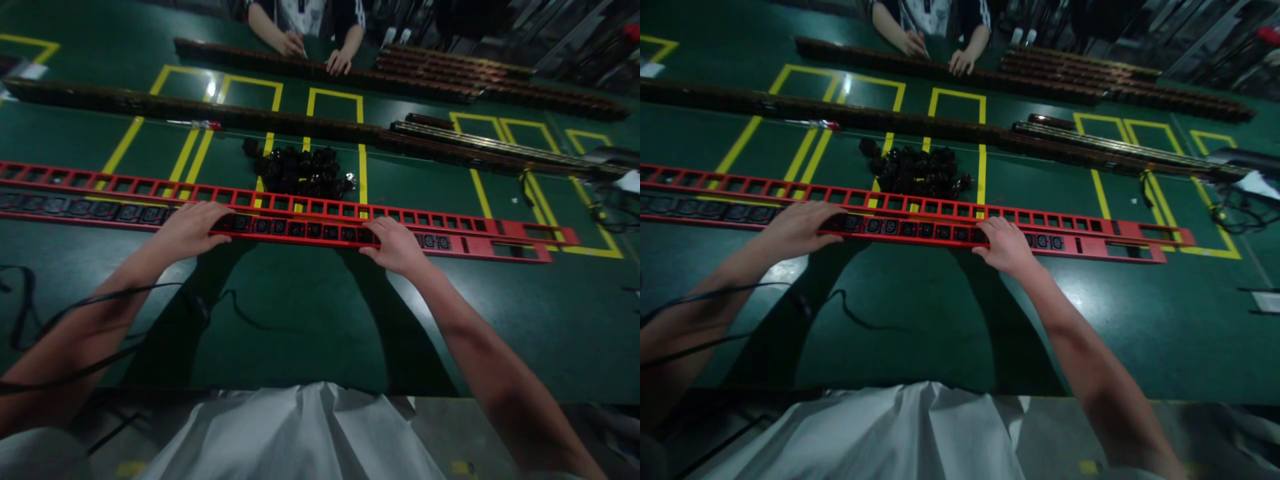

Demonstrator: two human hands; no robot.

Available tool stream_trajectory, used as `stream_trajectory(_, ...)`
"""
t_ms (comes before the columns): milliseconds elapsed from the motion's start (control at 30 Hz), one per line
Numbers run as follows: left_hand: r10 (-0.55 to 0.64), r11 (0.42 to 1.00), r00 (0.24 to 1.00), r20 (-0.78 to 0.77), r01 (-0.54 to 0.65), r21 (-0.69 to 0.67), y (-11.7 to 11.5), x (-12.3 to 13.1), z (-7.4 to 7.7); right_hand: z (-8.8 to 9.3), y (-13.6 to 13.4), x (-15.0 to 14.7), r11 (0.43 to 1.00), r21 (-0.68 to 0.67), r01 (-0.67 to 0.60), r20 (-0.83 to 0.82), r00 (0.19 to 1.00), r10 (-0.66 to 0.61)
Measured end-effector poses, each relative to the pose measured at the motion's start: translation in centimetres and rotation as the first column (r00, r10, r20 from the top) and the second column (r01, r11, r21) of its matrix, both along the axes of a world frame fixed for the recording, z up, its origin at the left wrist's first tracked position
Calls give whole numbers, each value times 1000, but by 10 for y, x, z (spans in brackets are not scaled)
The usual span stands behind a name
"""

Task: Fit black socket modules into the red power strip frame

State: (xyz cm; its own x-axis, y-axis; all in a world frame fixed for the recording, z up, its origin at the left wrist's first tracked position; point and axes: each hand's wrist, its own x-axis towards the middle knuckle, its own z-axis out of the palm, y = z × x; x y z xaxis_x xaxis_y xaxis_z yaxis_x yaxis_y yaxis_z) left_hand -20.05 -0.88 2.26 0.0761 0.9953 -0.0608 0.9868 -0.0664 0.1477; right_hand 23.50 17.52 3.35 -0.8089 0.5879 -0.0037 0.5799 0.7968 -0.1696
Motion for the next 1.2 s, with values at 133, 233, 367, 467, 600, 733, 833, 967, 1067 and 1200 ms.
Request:
stream_trajectory(133, 18, 1000, 1000, 11, -19, 21, 14, -2, 0, -2, 19, -6, 999, 32, 4, -23, 1000, -3)
stream_trajectory(233, 25, 999, 999, 28, -26, 28, 20, -3, -2, -8, 26, -8, 999, 42, -3, -58, 998, 6)
stream_trajectory(367, 56, 998, 998, 14, -56, 12, 19, -1, -4, -21, 21, -4, 997, 71, 20, -143, 990, -10)
stream_trajectory(467, 75, 996, 997, 17, -76, 57, 16, 17, -1, -29, 7, 2, 989, 141, 53, -198, 980, -24)
stream_trajectory(600, 19, 989, 999, 45, -26, 146, 22, 65, 3, -31, -7, 15, 974, 197, 112, -235, 970, -64)
stream_trajectory(733, 52, 986, 998, 27, -56, 156, 41, 106, -1, -28, -3, 35, 953, 228, 199, -240, 960, -143)
stream_trajectory(833, 79, 985, 997, -22, -75, 158, 53, 117, -6, -28, 3, 57, 918, 256, 302, -258, 937, -236)
stream_trajectory(967, 59, 985, 996, -66, -47, 164, 50, 117, -7, -30, 5, 95, 862, 253, 440, -300, 882, -363)
stream_trajectory(1067, 51, 985, 996, -76, -38, 168, 43, 118, -4, -35, 1, 122, 829, 230, 509, -343, 840, -421)
stream_trajectory(1200, 88, 986, 994, -58, -78, 150, 44, 130, 0, -49, -2, 142, 837, 184, 515, -417, 812, -408)
